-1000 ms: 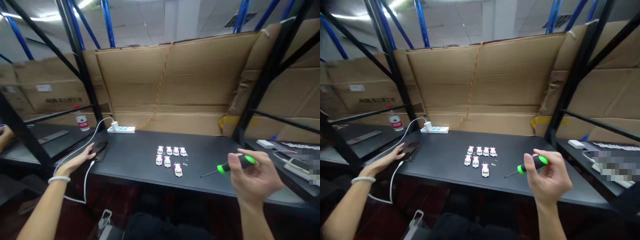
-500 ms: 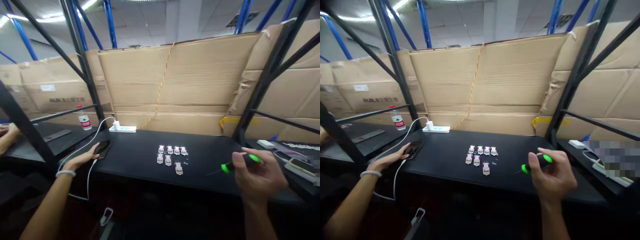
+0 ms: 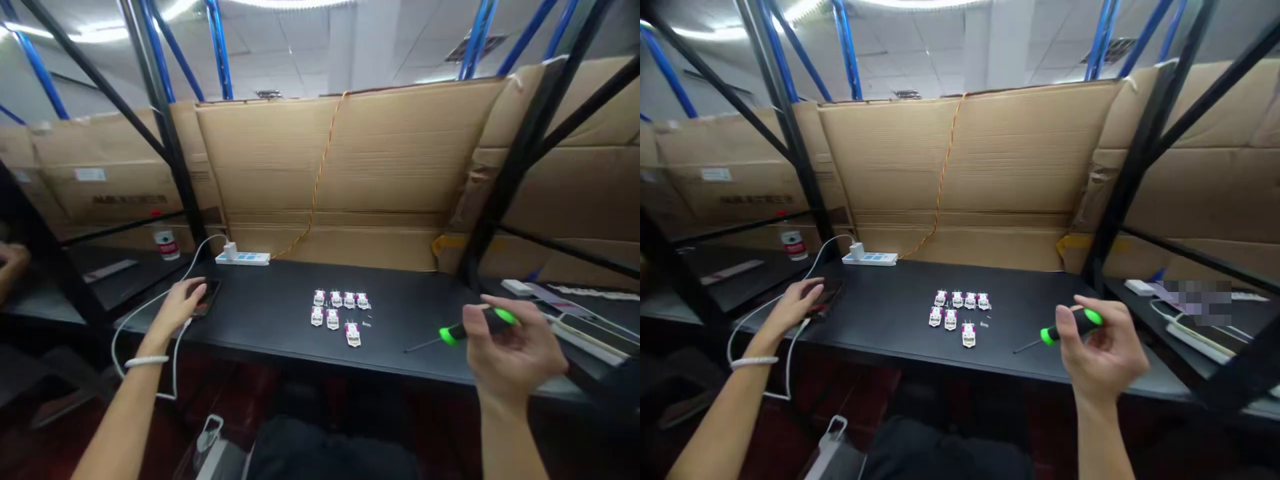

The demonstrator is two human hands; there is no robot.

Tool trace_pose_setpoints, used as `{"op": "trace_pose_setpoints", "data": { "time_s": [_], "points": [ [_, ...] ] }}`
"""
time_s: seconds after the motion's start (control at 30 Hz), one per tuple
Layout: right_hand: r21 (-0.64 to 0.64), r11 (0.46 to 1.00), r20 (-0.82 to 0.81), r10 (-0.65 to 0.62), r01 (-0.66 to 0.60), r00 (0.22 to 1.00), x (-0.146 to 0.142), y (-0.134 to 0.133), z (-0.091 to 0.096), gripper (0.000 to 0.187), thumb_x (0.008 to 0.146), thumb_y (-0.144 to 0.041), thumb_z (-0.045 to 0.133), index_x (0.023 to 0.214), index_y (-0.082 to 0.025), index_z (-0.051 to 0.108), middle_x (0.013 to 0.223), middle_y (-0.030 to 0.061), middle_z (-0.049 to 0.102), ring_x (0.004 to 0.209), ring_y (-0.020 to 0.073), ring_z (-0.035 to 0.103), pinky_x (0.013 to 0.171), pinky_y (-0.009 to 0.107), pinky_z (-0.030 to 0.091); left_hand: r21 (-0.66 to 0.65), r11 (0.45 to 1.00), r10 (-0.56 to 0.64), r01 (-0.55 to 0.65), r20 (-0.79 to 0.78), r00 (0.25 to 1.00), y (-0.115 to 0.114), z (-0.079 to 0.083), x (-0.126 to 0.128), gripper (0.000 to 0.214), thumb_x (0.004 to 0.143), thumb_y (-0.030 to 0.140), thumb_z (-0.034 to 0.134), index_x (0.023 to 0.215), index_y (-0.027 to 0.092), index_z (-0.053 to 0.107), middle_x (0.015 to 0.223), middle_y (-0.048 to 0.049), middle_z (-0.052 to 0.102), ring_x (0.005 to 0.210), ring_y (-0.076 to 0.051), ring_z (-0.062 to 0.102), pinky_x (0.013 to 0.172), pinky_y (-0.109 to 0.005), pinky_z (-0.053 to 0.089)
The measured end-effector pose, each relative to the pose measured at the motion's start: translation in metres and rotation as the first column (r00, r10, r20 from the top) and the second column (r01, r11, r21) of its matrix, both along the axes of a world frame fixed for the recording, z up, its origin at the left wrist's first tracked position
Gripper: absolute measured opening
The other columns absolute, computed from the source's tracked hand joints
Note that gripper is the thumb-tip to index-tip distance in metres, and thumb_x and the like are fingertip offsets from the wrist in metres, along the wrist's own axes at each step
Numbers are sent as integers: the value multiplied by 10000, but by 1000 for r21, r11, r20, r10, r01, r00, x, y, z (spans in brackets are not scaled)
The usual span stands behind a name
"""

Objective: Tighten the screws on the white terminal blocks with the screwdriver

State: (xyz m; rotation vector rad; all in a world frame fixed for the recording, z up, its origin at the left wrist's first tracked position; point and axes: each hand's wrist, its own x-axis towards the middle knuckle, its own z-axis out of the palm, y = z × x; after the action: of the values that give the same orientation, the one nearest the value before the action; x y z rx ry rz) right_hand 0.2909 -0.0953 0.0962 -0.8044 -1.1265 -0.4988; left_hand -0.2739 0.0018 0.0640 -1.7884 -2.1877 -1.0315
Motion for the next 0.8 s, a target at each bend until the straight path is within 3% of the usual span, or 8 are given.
{"op": "trace_pose_setpoints", "data": {
  "time_s": [0.13, 0.27, 0.33, 0.4, 0.5, 0.57, 0.7, 0.8],
  "points": [
    [33, 999, -21, 36, -36, 999, 3, -1, 1, 160, 841, -271, 845, 948, -182, 766, 784, 8, 681, 584, 143, 615, 540, 292, 433, 69, 918, -397, 391, 173, 901, -15, 15, 80, 442, 966, 575, 585, 1146, 207, 750, 1116, -49, 803, 969, -234, 732, 895, -330, 572],
    [52, 999, -19, 13, -12, 1000, 5, -3, 3, 166, 824, -279, 856, 913, -171, 767, 767, 18, 692, 583, 145, 608, 525, 285, 440, 84, 687, -726, 721, 122, 677, -39, 26, 194, 210, 1002, 342, 625, 1032, 211, 786, 1000, -48, 801, 882, -211, 719, 805, -302, 548],
    [55, 999, -8, 2, -2, 1000, 5, -4, 5, 167, 825, -289, 855, 893, -166, 765, 751, 21, 692, 575, 145, 604, 509, 280, 436, 49, 556, -830, 830, 77, 552, -46, 21, 248, 178, 1017, 251, 616, 1004, 203, 788, 979, -53, 794, 894, -204, 720, 845, -304, 549],
    [60, 998, 6, 5, -6, 1000, 6, -5, 6, 168, 822, -293, 851, 881, -165, 759, 742, 16, 686, 569, 146, 607, 516, 284, 453, -9, 477, -879, 879, -1, 477, -46, 12, 294, 155, 994, 184, 641, 966, 205, 793, 984, -56, 798, 939, -215, 730, 900, -319, 552],
    [40, 999, 6, -4, 4, 1000, 8, -6, 5, 163, 830, -296, 836, 887, -169, 751, 751, 15, 679, 588, 154, 614, 545, 296, 472, -158, 475, -879, 866, -124, 460, -35, 3, 343, 163, 976, 159, 659, 975, 225, 808, 1007, -55, 806, 975, -236, 742, 946, -350, 551],
    [11, 1000, -12, -13, 13, 1000, 11, -6, 3, 164, 839, -296, 829, 912, -173, 749, 777, 18, 680, 605, 156, 616, 551, 297, 466, -241, 536, -844, 809, -183, 505, -22, 5, 361, 196, 978, 146, 640, 1003, 214, 822, 1050, -72, 815, 1006, -246, 747, 960, -356, 543],
    [11, 1000, -40, -4, 4, 999, 16, -7, 2, 175, 833, -294, 838, 921, -173, 748, 801, 14, 675, 622, 156, 617, 572, 299, 459, -307, 624, -780, 718, -200, 593, 7, 16, 368, 261, 975, 114, 592, 1067, 184, 825, 1104, -106, 825, 1042, -256, 753, 979, -373, 522],
    [31, 999, -34, 10, -9, 999, 18, -6, 3, 171, 834, -285, 844, 921, -173, 750, 792, 9, 672, 617, 157, 615, 586, 304, 460, -400, 606, -791, 688, -212, 573, 21, 14, 368, 165, 899, 114, 690, 945, 184, 833, 983, -96, 841, 1000, -263, 763, 992, -388, 496]
  ]
}}
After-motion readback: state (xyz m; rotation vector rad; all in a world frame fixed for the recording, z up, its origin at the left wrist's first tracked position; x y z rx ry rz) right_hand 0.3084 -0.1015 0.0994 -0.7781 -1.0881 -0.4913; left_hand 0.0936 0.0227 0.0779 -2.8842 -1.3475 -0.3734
